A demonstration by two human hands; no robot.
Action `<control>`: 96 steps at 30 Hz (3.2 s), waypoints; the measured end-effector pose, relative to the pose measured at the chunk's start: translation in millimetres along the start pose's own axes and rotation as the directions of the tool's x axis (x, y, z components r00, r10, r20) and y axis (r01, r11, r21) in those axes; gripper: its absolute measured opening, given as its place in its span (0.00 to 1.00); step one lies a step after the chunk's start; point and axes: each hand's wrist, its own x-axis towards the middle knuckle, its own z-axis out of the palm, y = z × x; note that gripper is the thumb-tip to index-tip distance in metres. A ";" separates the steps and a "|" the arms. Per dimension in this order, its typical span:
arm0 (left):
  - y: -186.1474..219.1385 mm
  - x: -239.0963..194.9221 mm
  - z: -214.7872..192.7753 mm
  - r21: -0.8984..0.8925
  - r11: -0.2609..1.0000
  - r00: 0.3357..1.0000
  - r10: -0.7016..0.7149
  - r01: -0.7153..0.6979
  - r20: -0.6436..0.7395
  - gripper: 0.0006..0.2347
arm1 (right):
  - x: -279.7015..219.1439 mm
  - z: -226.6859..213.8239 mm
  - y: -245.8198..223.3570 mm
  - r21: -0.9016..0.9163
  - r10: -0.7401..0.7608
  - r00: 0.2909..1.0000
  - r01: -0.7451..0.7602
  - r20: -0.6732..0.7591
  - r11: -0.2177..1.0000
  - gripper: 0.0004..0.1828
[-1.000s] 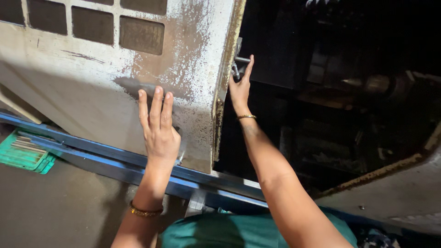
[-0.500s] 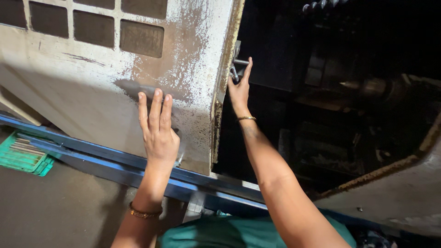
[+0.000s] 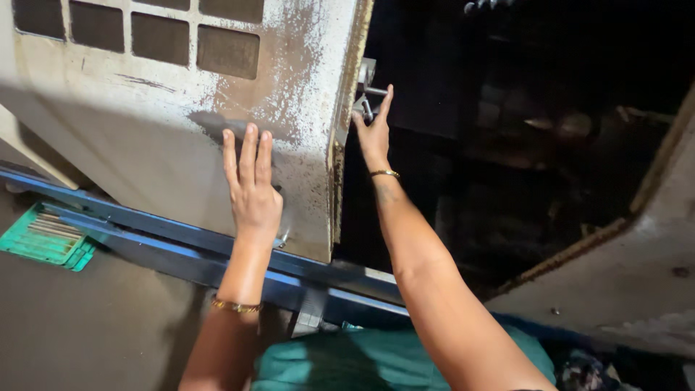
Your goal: The person repeatedly picks up metal rods from a tray, wipes them with a cloth, and places them back. The person also uses a metal rod to scrape a latch on a machine door, then wipes the rod again.
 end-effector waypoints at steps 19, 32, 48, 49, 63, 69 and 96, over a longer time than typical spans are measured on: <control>1.4 -4.9 -2.1 0.003 0.999 0.996 -0.050 0.050 0.077 0.41 | -67.2 -257.3 -166.8 -0.122 -0.199 0.886 0.272 0.419 0.955 0.19; 5.6 -21.0 -5.9 -0.200 0.964 0.984 -0.166 0.175 0.061 0.30 | -126.1 -532.0 -329.6 -0.487 -0.530 0.844 0.497 0.081 0.718 0.07; 7.7 -19.2 -15.8 -0.317 0.922 0.971 -0.177 0.220 0.160 0.35 | -100.5 -552.4 -347.9 -0.685 -0.043 0.997 -0.015 -0.068 0.729 0.09; 5.5 -20.2 -15.8 -0.316 0.926 0.973 -0.163 0.208 0.161 0.35 | -102.1 -544.4 -348.4 -0.652 -0.052 0.997 -0.001 -0.062 0.759 0.09; -19.7 -35.9 7.6 -0.499 0.864 0.995 -0.023 0.067 0.093 0.32 | -259.6 -200.1 -254.1 0.156 0.218 0.953 -0.253 0.210 0.955 0.20; -31.4 -45.3 12.2 -0.639 0.768 0.992 0.110 -0.044 0.064 0.33 | -284.1 -103.0 -204.8 0.343 0.278 0.898 -0.395 0.342 0.852 0.24; -50.7 -73.0 -57.1 -0.855 0.515 0.979 0.130 0.069 0.157 0.28 | -300.6 -35.1 -216.5 0.578 0.076 0.996 -0.094 0.056 0.811 0.17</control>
